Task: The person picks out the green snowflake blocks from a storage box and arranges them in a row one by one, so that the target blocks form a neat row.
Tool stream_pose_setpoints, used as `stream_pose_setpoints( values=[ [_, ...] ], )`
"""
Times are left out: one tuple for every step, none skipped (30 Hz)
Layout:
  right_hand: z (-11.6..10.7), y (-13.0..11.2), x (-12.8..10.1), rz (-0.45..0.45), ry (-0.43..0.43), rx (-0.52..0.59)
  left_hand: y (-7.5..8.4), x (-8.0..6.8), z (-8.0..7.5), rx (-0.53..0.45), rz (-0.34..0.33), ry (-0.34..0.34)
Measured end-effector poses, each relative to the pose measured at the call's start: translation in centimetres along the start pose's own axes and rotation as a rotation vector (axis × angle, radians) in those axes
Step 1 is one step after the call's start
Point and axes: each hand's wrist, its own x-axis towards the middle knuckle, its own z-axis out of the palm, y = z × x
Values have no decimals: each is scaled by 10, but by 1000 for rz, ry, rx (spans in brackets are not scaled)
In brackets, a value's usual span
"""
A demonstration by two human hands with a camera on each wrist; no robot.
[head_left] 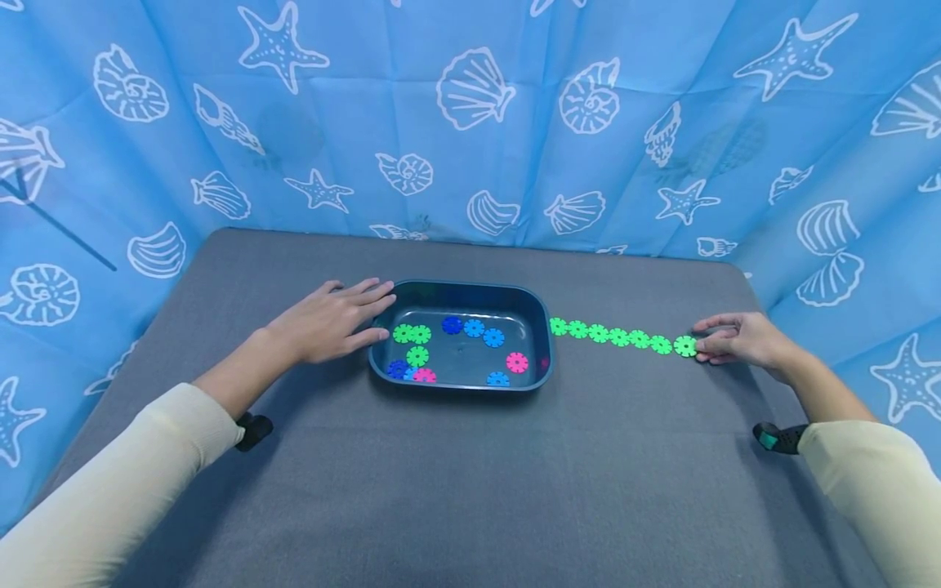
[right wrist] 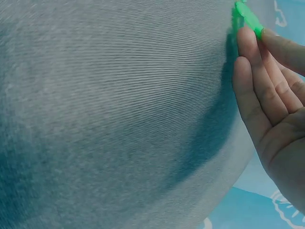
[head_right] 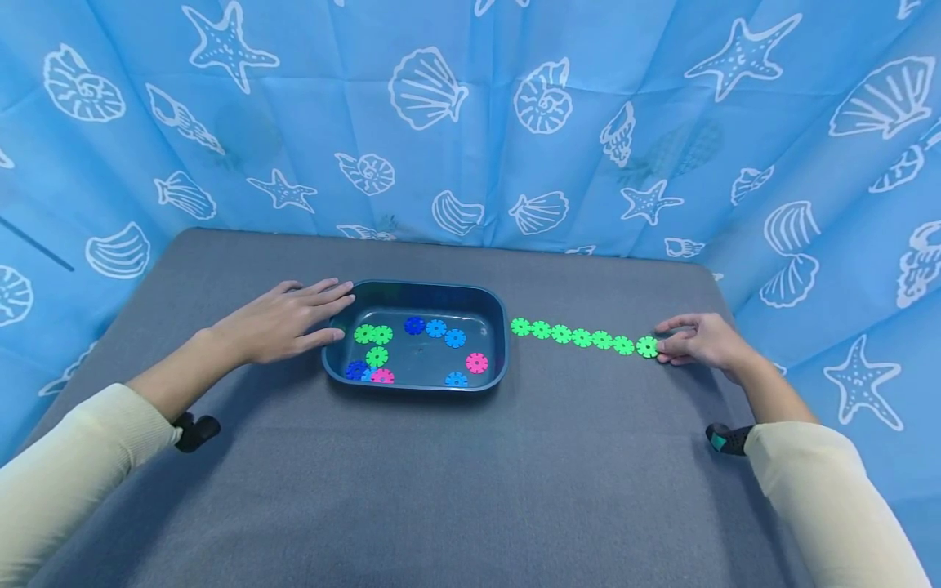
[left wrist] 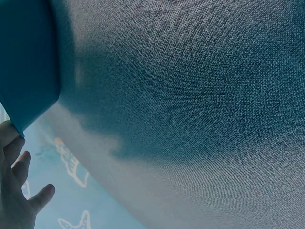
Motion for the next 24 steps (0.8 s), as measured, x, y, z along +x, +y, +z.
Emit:
stream_pose_setpoints(
  values=[
    [0,2,0,2,1,0,0,0,0,0,0,1],
    [0,3,1,2,3,0,0,0,0,-2,2,2],
    [1,5,1,3,6,-3,0,0,0,-1,3,2],
    [2,6,2,5,9,-11,1,0,0,-1,3,1],
    [2,6,2,7,11,-22,1,0,0,-2,3,0],
    [3,6,3,8,14,-36,1,0,0,-2,3,-1],
    [4,6,3,8,18,-51,1,0,0,-2,3,-1],
    [4,5,4,7,24,-65,0,0,0,-2,4,-1],
    [5,4,4,6,30,-80,0,0,0,-3,5,1],
    [5,2,4,2,37,-92,0,-1,0,-3,6,2],
    [5,1,4,-9,43,-102,0,-1,0,-4,8,4],
    [6,-1,4,-15,49,-97,0,-1,0,-4,8,5],
    [6,-4,3,-22,57,-85,0,-1,0,-3,9,6],
    [6,-7,3,-33,62,-62,0,-1,0,-3,10,6],
    [6,-10,3,-45,60,-38,0,-1,0,-1,11,5],
    [7,-14,2,-57,56,-5,0,-1,0,0,11,5],
    [8,-20,1,-73,47,26,0,-1,0,0,9,4],
    [10,-26,1,-87,40,59,0,-1,0,2,8,4],
    [12,-32,1,-108,28,85,0,-1,0,3,7,3],
    [15,-40,0,-125,20,109,0,-1,0,5,5,3],
    [19,-49,0,-140,13,121,0,-1,0,6,5,3],
    [23,-58,-1,-153,9,127,0,-1,0,7,5,2],
    [28,-67,-1,-170,1,126,1,-1,0,9,5,1],
    [32,-76,-2,-183,-5,124,1,-1,0,11,5,-2]
  ],
)
